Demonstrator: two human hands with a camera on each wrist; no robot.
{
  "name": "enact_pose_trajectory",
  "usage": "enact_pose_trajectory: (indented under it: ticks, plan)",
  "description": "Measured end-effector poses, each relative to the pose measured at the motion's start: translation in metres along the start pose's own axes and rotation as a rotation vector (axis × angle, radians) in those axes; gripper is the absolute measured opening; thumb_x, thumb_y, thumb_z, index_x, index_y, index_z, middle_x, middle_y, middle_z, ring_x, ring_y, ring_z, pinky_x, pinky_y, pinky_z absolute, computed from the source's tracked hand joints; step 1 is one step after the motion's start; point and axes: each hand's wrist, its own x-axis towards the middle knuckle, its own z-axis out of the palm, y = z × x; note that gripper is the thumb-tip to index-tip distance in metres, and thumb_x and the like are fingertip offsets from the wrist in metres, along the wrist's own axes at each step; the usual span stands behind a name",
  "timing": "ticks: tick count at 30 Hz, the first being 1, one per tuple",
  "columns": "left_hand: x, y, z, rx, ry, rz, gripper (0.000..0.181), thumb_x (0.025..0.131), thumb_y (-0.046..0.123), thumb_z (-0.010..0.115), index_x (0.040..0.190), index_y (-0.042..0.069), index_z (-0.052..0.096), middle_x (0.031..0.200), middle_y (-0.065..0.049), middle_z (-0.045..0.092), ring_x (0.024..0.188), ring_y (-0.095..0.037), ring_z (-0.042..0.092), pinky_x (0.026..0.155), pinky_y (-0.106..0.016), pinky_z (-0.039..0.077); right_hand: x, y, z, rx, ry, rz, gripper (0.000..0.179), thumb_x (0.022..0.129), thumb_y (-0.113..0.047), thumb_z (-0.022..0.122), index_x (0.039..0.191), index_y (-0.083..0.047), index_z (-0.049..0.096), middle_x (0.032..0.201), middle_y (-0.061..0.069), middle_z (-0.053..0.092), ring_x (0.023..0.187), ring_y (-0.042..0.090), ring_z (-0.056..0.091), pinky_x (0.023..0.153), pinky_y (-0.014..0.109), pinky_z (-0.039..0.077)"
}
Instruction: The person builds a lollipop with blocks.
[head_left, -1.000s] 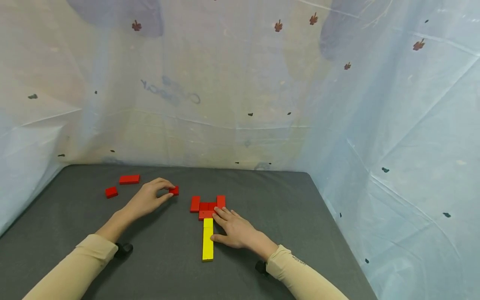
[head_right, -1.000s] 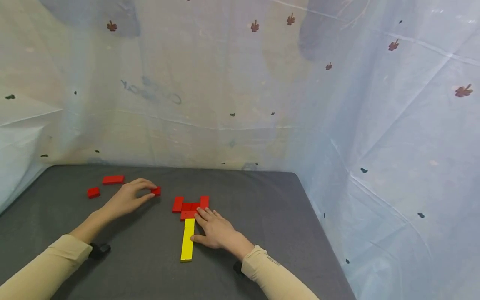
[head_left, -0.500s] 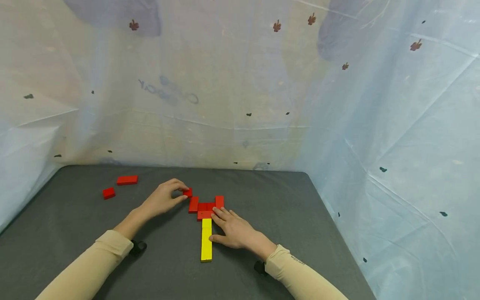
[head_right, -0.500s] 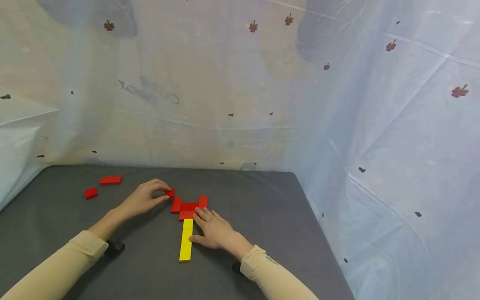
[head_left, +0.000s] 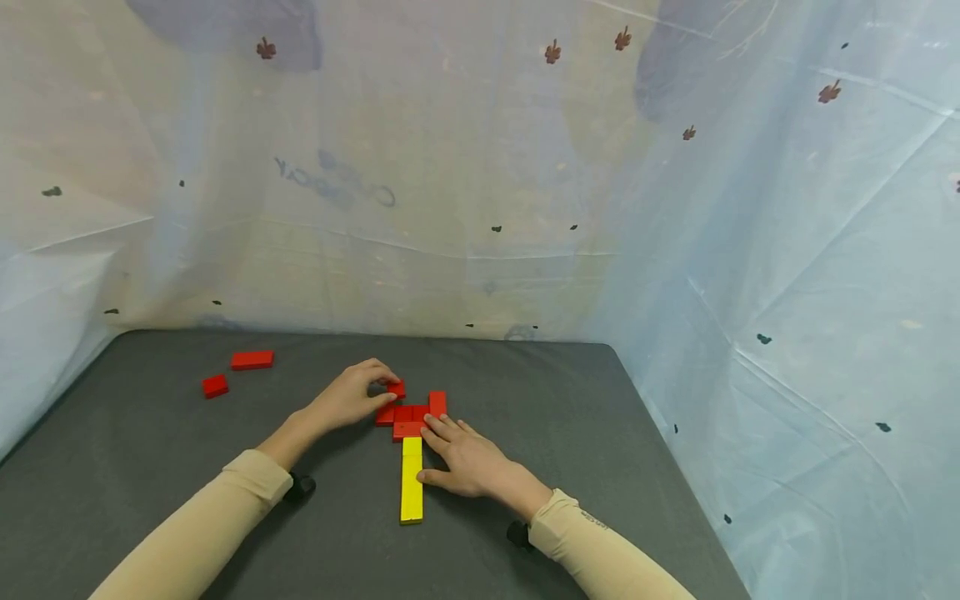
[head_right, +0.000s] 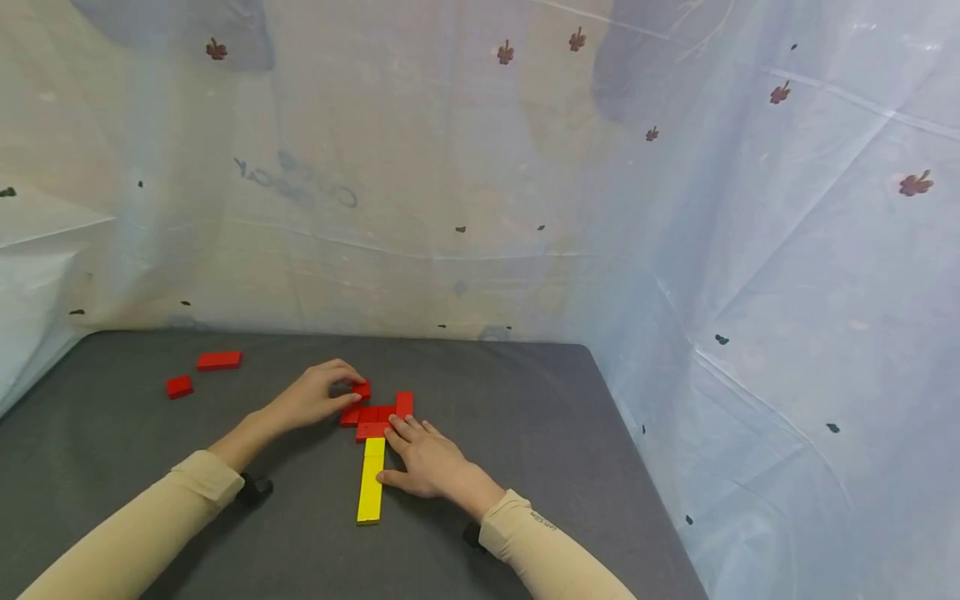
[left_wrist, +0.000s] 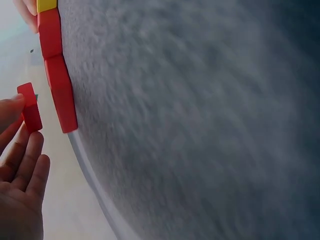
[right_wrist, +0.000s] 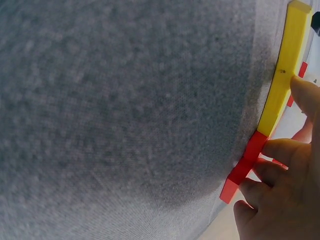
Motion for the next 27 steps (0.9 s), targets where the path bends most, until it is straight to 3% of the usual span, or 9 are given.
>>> enact_pose_trajectory:
  ticks: [16,27]
  plan:
    - [0.020,0.002,0.009,0.025,-0.144,-0.018,0.021,0.096,0.014,0.077,0.116,0.009,0.076,0.114,-0.005,0.067,0.098,-0.020,0.065,0.087,-0.042,0.059,-0.001,0.000,-0.001,-0.012,0.012,-0.011,0.077,0.104,-0.058,0.055,0.164,-0.015,0.034,0.172,0.002,0.023,0.158,0.023,0.022,0.127,0.045,0.022]
    - [0.019,0.001,0.011,0.038,-0.191,-0.053,0.020,0.096,0.012,0.076,0.116,0.008,0.076,0.114,-0.007,0.068,0.099,-0.023,0.065,0.091,-0.045,0.059,0.000,0.000,0.001,-0.008,0.008,-0.002,0.078,0.103,-0.059,0.056,0.164,-0.015,0.034,0.172,0.001,0.024,0.158,0.022,0.023,0.128,0.044,0.021]
